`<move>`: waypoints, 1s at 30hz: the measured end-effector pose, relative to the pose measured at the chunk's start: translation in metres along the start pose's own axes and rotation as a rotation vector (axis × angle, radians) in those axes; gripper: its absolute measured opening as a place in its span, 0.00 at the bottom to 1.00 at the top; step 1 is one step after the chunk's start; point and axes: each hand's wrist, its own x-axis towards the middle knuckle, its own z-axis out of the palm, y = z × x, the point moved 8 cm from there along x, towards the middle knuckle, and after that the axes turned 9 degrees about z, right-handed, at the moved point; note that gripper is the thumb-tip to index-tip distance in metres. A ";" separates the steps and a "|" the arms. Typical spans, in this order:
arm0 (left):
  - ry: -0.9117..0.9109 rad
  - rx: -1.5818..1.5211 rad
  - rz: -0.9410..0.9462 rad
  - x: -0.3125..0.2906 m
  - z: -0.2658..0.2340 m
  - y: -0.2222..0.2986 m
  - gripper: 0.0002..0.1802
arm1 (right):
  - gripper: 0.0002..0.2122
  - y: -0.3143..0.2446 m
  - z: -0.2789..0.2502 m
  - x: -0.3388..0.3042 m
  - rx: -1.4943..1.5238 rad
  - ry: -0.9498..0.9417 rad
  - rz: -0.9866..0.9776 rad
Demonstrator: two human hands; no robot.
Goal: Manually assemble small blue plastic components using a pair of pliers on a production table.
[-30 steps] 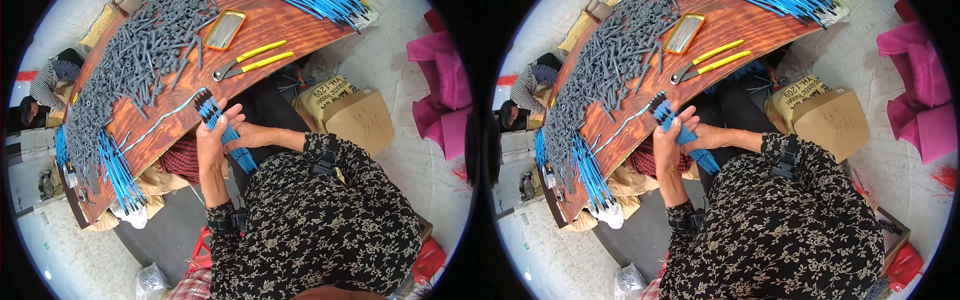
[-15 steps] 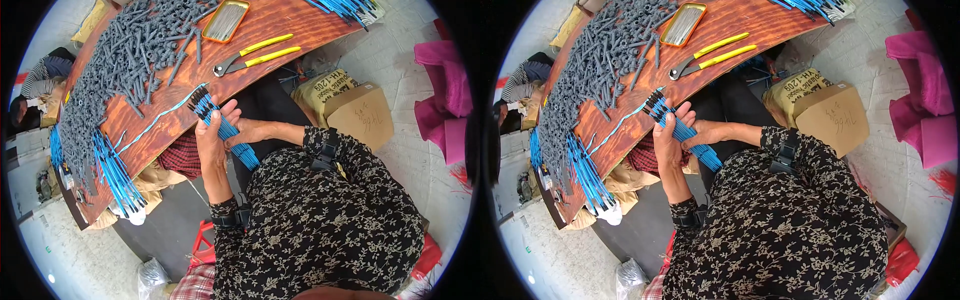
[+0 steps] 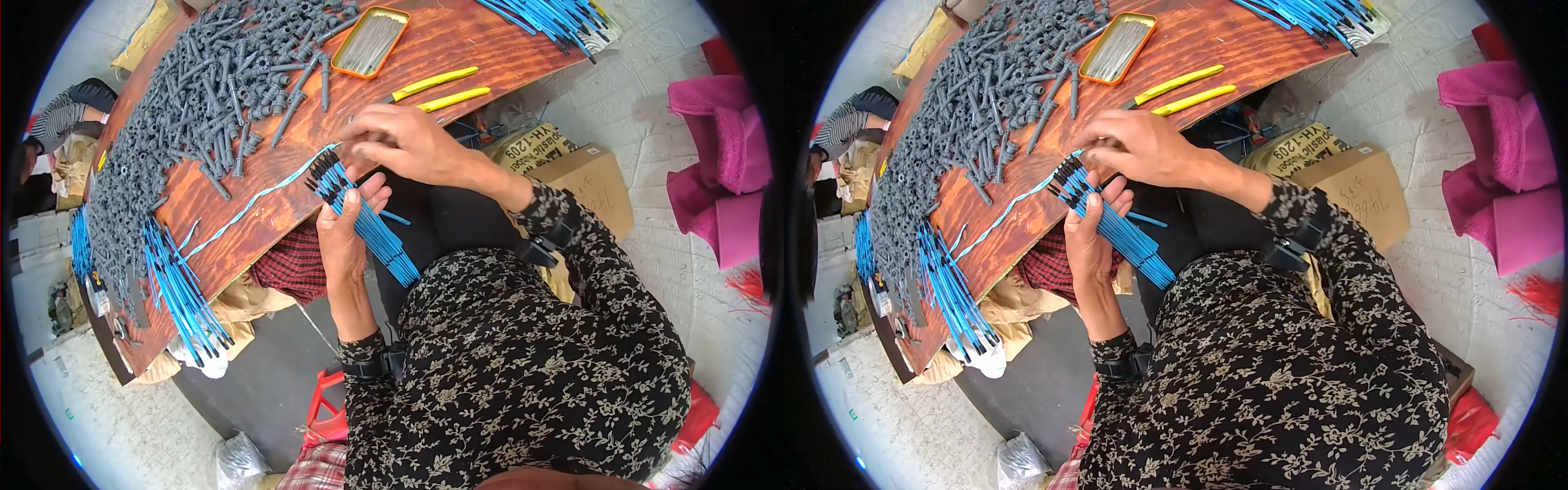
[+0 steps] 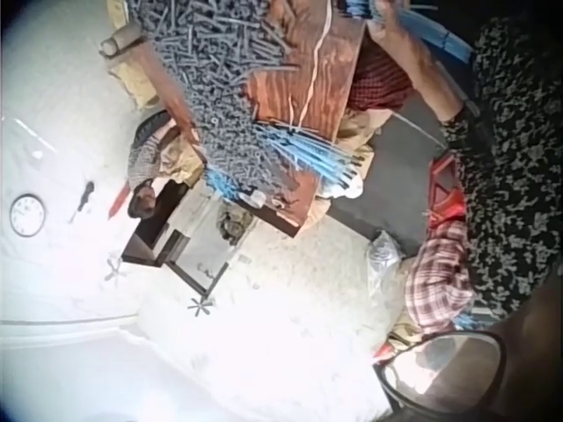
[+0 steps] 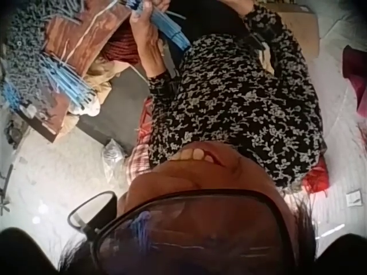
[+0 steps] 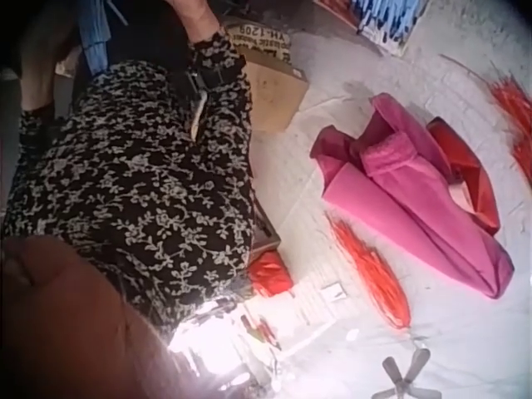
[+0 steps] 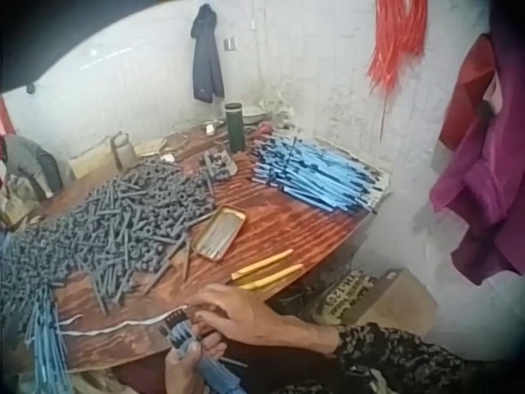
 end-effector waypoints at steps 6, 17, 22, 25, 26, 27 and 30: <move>-0.018 0.015 0.016 0.002 -0.005 -0.007 0.25 | 0.09 -0.015 0.033 0.017 -0.134 -0.097 -0.189; -0.096 0.098 0.013 0.001 -0.008 -0.007 0.22 | 0.13 -0.015 -0.008 0.013 0.236 -0.134 -0.035; -0.079 0.082 0.020 -0.001 -0.012 -0.006 0.18 | 0.10 0.042 -0.172 0.038 -0.861 0.426 -0.136; -0.090 0.067 0.010 0.000 -0.007 -0.006 0.17 | 0.04 0.093 -0.259 0.045 -1.301 0.504 0.226; -0.089 0.063 0.006 0.001 -0.006 -0.005 0.17 | 0.04 0.101 -0.272 0.047 -1.298 0.508 0.222; -0.088 0.069 0.011 0.002 -0.004 -0.004 0.17 | 0.04 0.111 -0.277 0.050 -1.330 0.476 0.191; -0.061 0.028 0.016 0.002 -0.002 -0.005 0.16 | 0.04 0.116 -0.277 0.057 -1.386 0.417 0.126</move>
